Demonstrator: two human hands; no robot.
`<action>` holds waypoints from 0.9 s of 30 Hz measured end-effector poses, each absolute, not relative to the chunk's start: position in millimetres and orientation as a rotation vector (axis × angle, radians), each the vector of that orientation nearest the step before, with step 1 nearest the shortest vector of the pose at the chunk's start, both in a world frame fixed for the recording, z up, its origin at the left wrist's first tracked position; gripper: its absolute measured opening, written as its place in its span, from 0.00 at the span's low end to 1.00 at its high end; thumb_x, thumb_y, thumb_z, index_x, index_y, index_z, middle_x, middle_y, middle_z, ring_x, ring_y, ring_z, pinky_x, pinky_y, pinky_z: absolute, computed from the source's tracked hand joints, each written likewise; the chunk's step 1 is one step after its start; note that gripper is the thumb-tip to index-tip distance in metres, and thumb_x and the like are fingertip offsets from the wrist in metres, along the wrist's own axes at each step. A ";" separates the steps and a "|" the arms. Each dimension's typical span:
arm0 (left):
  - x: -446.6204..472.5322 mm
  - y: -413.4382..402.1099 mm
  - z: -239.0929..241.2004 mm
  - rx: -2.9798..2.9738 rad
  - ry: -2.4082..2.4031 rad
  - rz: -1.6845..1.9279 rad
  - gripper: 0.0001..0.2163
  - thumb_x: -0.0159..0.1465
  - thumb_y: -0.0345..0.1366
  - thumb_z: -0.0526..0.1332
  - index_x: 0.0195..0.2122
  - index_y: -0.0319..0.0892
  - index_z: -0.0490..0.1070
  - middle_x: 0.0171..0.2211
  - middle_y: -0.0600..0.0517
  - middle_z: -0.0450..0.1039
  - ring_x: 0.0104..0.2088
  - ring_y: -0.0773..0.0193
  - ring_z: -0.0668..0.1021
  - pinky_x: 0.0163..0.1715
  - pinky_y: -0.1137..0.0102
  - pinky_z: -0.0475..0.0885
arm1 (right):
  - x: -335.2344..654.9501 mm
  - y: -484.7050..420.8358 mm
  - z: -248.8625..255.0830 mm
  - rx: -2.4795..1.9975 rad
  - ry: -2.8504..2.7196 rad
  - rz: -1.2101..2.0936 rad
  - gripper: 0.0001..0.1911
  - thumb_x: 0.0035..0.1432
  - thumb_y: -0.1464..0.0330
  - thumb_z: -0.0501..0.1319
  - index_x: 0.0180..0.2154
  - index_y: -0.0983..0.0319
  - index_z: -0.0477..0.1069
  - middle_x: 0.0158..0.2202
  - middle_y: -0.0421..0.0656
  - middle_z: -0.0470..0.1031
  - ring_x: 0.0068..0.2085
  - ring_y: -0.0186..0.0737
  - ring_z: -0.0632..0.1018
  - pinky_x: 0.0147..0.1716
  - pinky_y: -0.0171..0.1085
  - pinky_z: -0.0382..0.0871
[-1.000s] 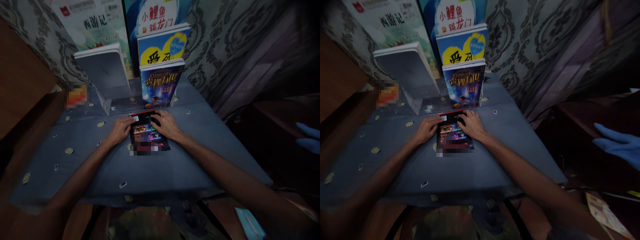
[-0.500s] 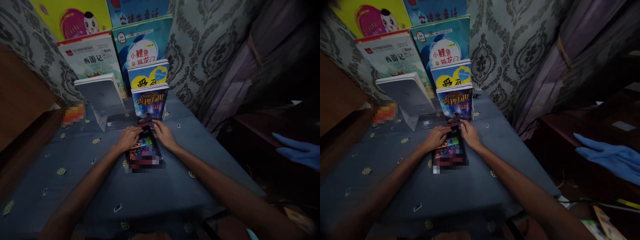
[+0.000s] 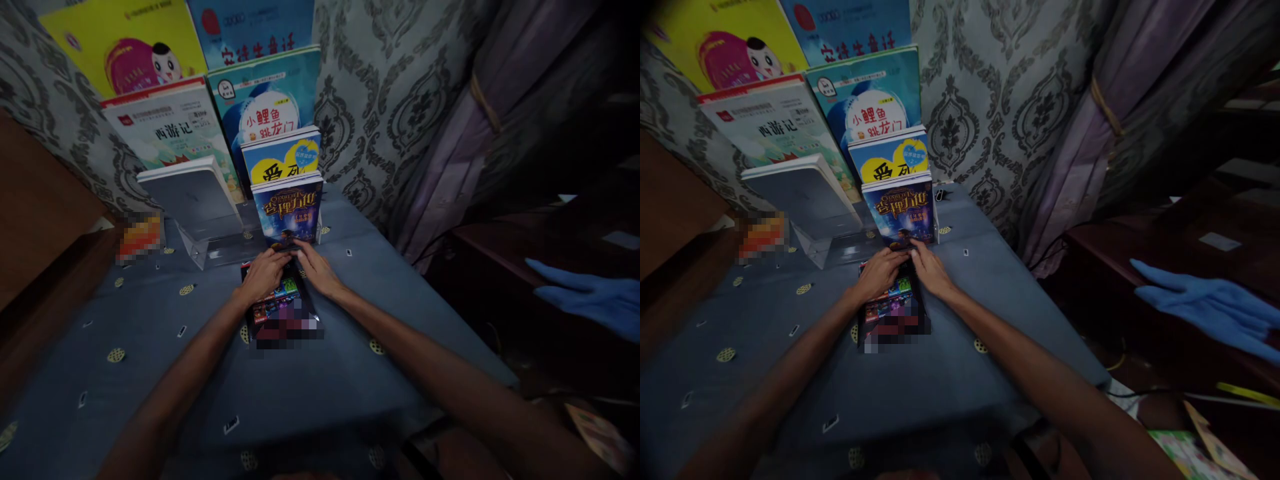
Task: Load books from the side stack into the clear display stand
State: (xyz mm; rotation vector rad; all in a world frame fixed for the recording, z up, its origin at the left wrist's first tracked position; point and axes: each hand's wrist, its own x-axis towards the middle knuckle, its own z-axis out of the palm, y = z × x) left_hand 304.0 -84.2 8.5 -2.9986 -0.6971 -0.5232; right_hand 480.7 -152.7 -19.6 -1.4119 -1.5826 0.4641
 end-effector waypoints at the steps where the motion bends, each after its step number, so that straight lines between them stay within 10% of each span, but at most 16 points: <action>1: 303.7 -83.9 8.4 -3.003 -0.693 -0.522 0.20 0.66 0.25 0.53 0.57 0.39 0.73 0.56 0.46 0.76 0.47 0.53 0.74 0.49 0.57 0.72 | 481.3 -151.7 -20.1 -1.403 -1.593 0.472 0.26 0.72 0.56 0.44 0.64 0.58 0.60 0.57 0.50 0.76 0.59 0.49 0.76 0.60 0.55 0.68; 27: 300.5 -95.6 13.8 -3.041 -0.608 -0.464 0.19 0.66 0.25 0.54 0.54 0.41 0.76 0.47 0.46 0.80 0.44 0.52 0.73 0.46 0.58 0.71 | 481.2 -144.4 -19.6 -1.543 -1.757 0.404 0.25 0.73 0.55 0.44 0.62 0.58 0.64 0.60 0.49 0.74 0.60 0.50 0.74 0.60 0.52 0.66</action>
